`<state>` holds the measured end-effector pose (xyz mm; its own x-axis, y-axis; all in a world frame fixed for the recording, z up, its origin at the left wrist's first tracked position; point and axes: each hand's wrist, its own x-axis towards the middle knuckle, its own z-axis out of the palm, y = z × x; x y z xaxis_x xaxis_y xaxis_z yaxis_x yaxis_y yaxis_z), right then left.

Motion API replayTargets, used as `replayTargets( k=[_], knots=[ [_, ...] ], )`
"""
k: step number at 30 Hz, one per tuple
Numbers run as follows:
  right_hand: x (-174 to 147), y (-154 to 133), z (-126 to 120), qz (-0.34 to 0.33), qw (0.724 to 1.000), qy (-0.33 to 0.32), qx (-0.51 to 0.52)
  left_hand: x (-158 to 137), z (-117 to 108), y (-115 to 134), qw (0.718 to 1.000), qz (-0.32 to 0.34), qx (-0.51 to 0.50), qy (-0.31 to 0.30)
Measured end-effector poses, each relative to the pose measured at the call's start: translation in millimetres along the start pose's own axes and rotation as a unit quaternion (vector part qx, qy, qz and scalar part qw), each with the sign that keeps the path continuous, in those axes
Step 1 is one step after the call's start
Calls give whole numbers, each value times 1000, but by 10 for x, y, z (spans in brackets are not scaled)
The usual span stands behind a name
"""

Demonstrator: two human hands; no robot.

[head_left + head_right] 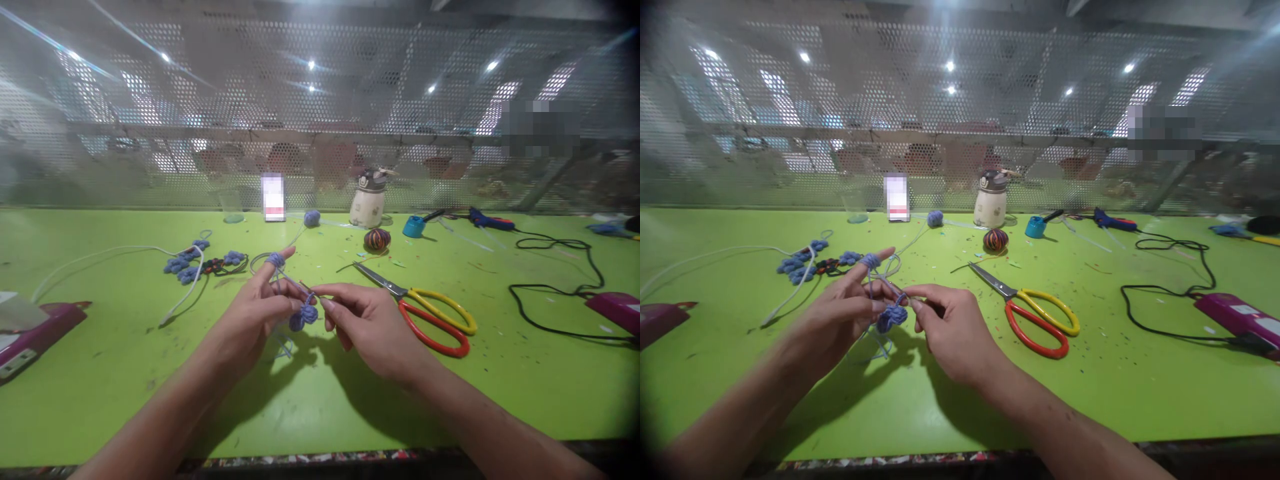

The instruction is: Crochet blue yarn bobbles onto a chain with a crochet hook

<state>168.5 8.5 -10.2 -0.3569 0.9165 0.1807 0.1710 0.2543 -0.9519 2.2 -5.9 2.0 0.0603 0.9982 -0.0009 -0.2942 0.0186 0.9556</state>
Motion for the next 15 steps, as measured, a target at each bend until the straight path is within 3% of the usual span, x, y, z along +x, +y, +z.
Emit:
replayTargets(
  k=[15],
  knots=[
    [-18,-29,9,-4,1000,3,-19,-1,-27,2,998,-8,52,-23]
  ],
)
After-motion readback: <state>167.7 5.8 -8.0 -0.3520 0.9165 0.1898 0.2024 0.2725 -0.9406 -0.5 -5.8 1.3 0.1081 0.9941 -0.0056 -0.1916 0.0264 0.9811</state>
